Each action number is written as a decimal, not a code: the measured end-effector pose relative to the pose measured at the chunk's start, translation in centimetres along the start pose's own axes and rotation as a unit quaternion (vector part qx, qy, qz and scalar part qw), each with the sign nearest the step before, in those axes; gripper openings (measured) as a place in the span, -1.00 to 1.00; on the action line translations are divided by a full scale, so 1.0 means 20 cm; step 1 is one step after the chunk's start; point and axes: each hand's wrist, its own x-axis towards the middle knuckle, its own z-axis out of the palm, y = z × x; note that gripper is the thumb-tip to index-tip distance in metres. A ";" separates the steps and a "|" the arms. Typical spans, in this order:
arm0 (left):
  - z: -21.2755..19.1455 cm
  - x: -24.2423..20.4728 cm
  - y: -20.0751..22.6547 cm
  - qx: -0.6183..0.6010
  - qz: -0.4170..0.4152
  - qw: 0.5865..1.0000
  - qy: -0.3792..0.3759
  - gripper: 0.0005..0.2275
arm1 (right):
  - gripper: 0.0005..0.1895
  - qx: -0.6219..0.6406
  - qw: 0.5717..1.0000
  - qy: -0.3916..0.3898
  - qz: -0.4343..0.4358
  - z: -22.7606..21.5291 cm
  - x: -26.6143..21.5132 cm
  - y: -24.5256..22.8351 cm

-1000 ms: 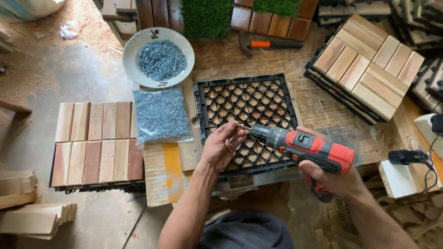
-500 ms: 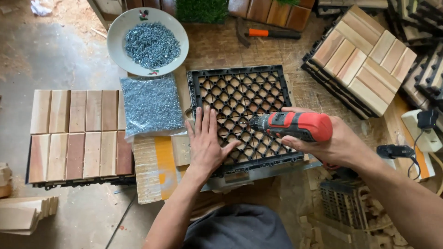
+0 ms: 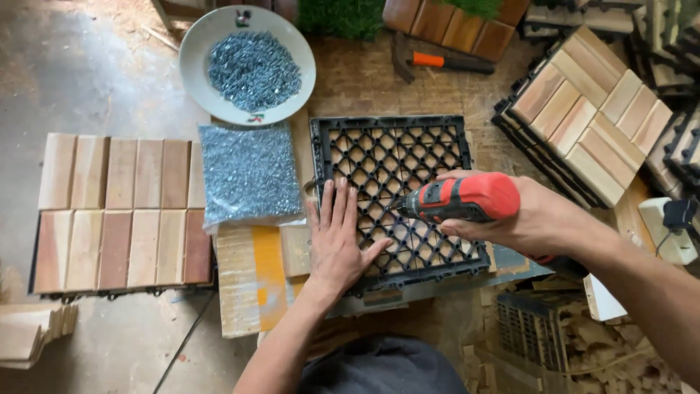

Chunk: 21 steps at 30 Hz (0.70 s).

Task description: Screwing wooden slats onto a plastic grid base using a power drill to assemble interlocking floor tiles.

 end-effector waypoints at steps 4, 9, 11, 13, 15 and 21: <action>0.00 0.01 -0.01 -0.019 -0.007 1.000 -0.011 0.00 | -0.32 -0.049 0.998 -0.029 -0.015 -0.06 0.04 -0.08; -0.02 0.02 -0.01 -0.033 -0.002 0.999 0.006 -0.05 | -0.21 -0.039 0.996 -0.058 0.051 -0.07 0.11 -0.10; -0.04 0.02 -0.01 -0.043 -0.001 0.999 -0.005 -0.07 | -0.19 -0.067 0.993 -0.067 0.068 -0.08 0.12 -0.13; -0.05 0.03 -0.02 -0.050 -0.002 0.999 -0.013 -0.10 | -0.16 -0.095 0.989 -0.076 0.080 -0.08 0.17 -0.11; -0.07 0.04 -0.01 -0.058 0.003 0.998 -0.017 -0.17 | -0.11 -0.190 0.979 -0.070 -0.029 -0.06 0.23 -0.01; -0.10 0.05 -0.03 -0.118 0.004 0.992 -0.033 -0.34 | -0.09 -0.445 0.870 -0.126 -0.169 -0.08 0.30 0.05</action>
